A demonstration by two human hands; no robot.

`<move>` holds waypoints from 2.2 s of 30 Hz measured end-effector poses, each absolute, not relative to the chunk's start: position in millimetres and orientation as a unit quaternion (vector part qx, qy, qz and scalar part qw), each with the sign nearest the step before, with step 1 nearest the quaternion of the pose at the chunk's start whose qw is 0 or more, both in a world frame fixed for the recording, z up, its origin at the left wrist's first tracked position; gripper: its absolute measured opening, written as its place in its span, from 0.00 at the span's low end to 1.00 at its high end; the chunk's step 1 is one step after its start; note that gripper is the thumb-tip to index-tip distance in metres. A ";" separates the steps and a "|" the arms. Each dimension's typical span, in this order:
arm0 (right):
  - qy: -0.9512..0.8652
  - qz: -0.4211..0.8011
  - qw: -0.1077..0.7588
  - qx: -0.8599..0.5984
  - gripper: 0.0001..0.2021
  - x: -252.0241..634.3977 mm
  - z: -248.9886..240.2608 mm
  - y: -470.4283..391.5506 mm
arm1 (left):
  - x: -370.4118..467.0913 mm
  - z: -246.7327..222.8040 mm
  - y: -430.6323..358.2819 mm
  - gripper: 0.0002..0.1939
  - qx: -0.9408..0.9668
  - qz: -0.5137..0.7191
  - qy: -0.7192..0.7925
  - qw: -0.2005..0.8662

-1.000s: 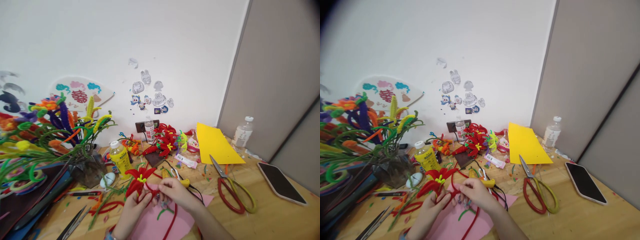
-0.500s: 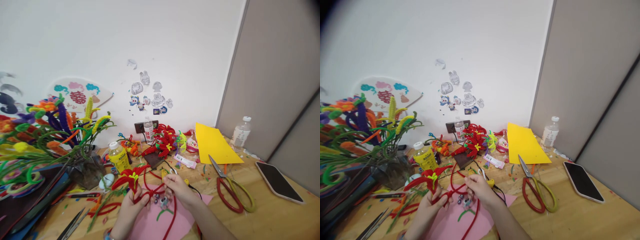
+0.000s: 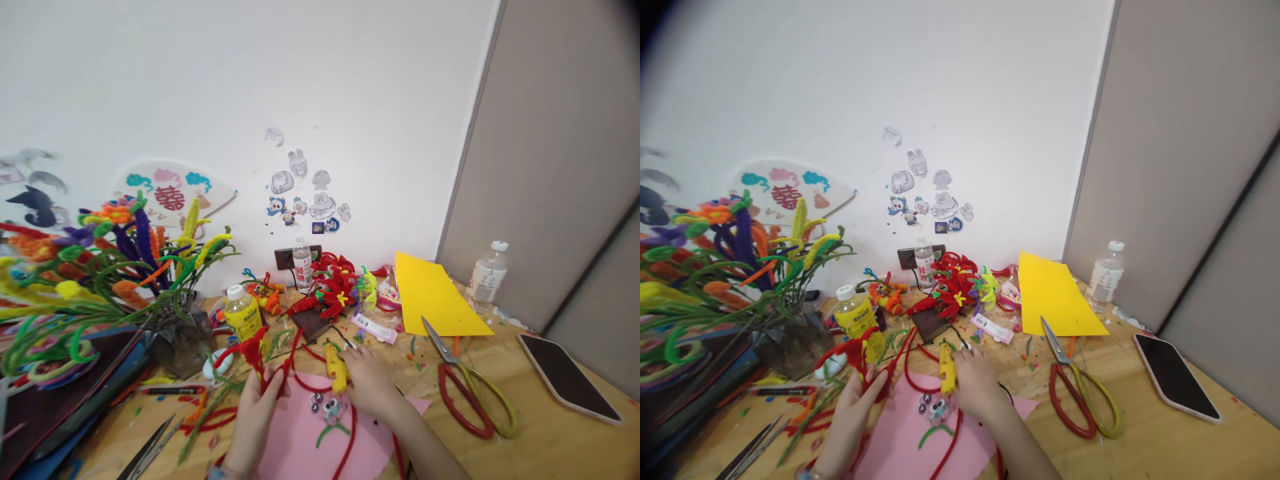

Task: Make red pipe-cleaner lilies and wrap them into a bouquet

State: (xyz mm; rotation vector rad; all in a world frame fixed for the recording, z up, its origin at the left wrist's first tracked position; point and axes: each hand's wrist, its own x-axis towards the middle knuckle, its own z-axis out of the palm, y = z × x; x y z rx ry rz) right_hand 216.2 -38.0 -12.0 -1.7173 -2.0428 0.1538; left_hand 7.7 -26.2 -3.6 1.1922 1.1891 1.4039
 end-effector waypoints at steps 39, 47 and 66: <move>-0.585 0.144 0.509 -0.615 0.24 200.9 -11.8 -44.8 | 14.5 -4.4 -31.2 0.12 0.526 0.564 0.469 0.430; -0.588 0.134 0.498 -0.624 0.23 201.8 -10.5 -44.5 | 12.0 -11.1 -28.7 0.12 0.534 0.550 0.483 0.423; -0.592 0.139 0.488 -0.627 0.25 201.6 -13.7 -42.8 | 12.5 -8.4 -31.3 0.13 0.529 0.560 0.474 0.426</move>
